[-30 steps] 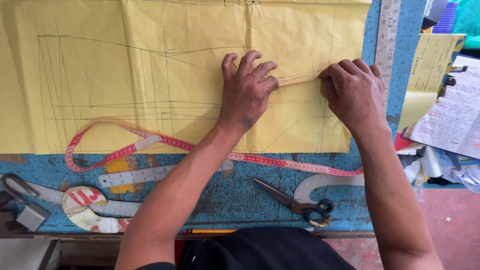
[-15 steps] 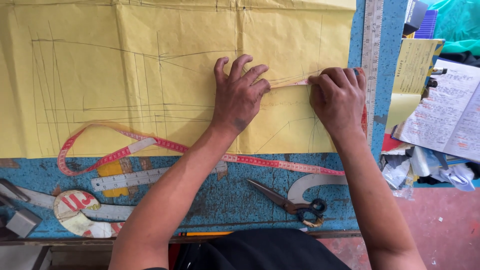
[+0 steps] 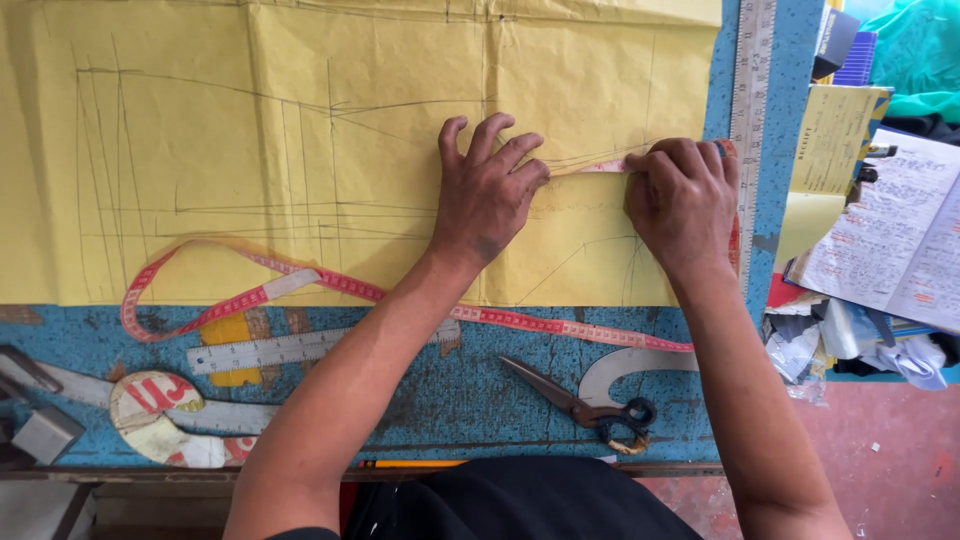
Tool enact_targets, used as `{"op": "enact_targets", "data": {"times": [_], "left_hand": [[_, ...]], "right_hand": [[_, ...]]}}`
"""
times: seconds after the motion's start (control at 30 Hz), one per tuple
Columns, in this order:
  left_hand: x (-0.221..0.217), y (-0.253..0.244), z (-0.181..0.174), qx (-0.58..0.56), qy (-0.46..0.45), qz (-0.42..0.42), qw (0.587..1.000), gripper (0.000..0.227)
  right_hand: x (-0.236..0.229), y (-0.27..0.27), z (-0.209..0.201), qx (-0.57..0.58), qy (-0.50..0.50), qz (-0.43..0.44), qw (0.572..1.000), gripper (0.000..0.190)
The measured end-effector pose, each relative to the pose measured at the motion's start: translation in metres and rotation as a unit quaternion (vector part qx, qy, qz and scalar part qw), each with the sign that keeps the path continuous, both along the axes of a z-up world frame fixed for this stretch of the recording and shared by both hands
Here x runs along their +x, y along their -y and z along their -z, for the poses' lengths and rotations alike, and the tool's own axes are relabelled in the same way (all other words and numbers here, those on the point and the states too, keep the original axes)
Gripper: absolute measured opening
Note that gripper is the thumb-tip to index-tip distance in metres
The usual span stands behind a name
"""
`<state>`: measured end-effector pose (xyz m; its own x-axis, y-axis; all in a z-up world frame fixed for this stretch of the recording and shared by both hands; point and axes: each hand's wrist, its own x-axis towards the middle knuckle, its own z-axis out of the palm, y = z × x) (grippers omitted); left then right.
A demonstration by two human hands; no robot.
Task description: The person uses a metal ruler and a pencil to draw straight lines on a large sheet of yellow paper. They then use a flexible measuring tape to measure and mark curved sections of the pattern.
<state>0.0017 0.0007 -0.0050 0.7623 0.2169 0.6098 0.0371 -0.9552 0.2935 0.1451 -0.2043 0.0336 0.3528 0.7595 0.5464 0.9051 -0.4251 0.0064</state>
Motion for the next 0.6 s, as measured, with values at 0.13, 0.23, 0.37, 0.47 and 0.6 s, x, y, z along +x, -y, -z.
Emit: {"op": "enact_targets", "data": {"times": [0.13,0.23,0.37,0.47,0.6], "left_hand": [[-0.004,-0.021,0.004,0.014,-0.031,0.046,0.998,0.007],[-0.02,-0.05,-0.064,0.002,-0.106,0.054,0.993,0.015],[-0.013,-0.087,-0.066,0.081,-0.108,0.001,0.991,0.028],[-0.01,-0.076,-0.062,0.104,-0.126,-0.125,0.979,0.057],[-0.002,-0.069,-0.021,0.101,-0.086,-0.089,0.987,0.025]], "right_hand": [[0.0,0.001,0.008,-0.033,-0.002,0.001,0.999,0.008],[-0.024,-0.028,-0.016,-0.109,-0.075,0.014,0.991,0.007],[-0.036,-0.075,0.001,-0.088,-0.1,0.003,0.991,0.012],[-0.043,-0.104,0.018,-0.021,-0.075,-0.015,0.997,0.007],[-0.047,-0.125,0.03,0.049,-0.068,-0.017,0.996,0.006]]}}
